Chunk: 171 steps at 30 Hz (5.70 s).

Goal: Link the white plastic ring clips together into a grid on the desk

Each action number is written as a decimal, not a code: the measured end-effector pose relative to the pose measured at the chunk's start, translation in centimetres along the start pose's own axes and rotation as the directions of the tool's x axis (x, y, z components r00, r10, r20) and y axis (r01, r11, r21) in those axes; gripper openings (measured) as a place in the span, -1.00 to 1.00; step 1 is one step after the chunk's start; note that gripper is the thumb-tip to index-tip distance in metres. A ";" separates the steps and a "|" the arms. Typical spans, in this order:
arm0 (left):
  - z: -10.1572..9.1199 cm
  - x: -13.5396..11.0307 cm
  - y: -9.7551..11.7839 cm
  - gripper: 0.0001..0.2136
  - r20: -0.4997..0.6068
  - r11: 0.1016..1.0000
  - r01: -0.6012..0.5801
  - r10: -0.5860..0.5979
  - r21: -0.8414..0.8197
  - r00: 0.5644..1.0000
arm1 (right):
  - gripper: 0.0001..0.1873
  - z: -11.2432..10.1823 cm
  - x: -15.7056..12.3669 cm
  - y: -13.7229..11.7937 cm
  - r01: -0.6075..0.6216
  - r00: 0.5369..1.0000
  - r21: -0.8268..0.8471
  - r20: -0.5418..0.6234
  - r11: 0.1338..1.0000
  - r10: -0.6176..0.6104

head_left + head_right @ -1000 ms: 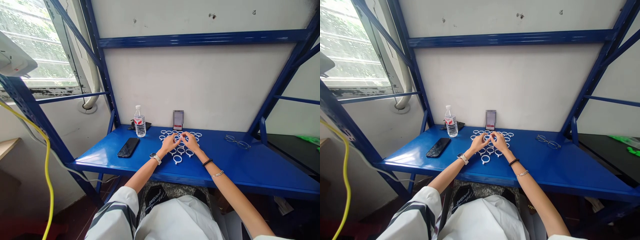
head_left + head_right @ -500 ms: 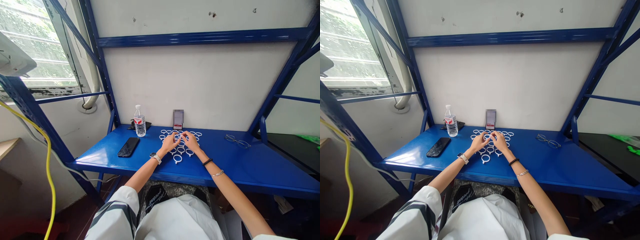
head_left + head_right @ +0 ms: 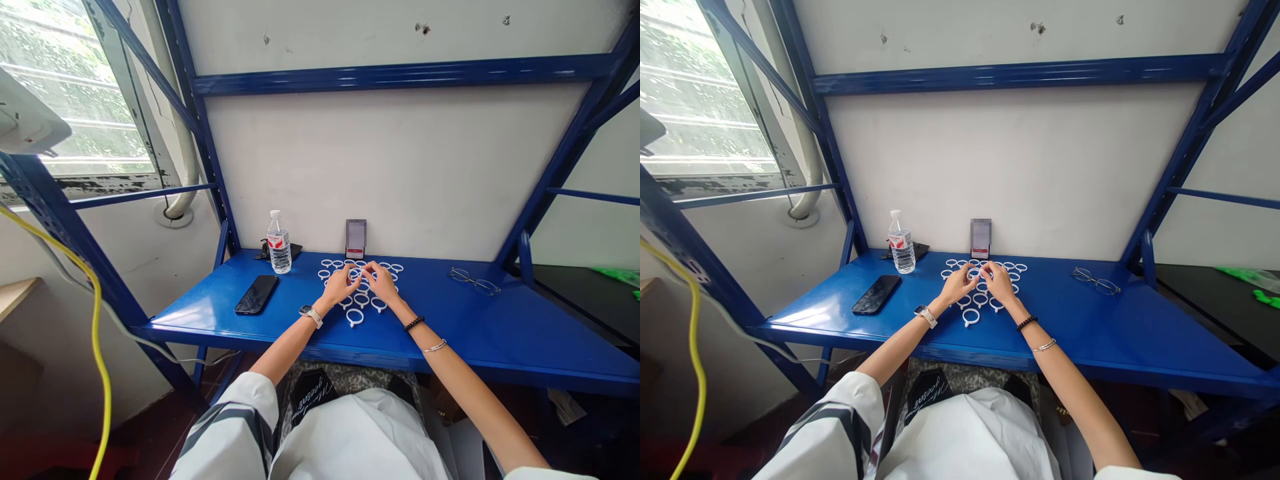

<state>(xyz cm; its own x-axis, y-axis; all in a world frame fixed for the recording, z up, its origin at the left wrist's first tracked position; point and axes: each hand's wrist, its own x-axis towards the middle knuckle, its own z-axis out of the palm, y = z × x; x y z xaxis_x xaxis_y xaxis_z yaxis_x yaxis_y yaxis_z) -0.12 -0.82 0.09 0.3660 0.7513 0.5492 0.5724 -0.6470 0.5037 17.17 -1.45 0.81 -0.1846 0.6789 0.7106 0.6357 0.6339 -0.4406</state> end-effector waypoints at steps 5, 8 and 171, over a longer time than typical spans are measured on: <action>-0.1 0.0 0.1 -0.53 -0.004 1.000 0.009 -0.009 -0.001 1.000 | -0.79 0.0 0.0 -0.1 -0.011 1.000 0.029 0.004 1.000 0.011; -0.1 0.0 0.2 -0.53 -0.012 1.000 0.010 -0.010 0.008 1.000 | -0.79 -0.1 0.0 -0.3 -0.014 1.000 0.045 0.000 0.999 0.014; -0.1 0.2 0.4 -0.54 0.002 1.000 0.006 -0.006 -0.008 1.000 | -0.75 0.0 -0.1 0.1 -0.023 0.996 0.023 0.090 0.999 0.021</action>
<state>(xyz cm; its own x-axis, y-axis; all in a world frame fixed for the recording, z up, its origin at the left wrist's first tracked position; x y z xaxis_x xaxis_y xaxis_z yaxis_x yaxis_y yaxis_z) 0.13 -0.92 0.44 0.3640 0.7553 0.5450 0.5689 -0.6436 0.5119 17.19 -1.50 0.66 -0.2381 0.7226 0.6489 0.6226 0.6264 -0.4691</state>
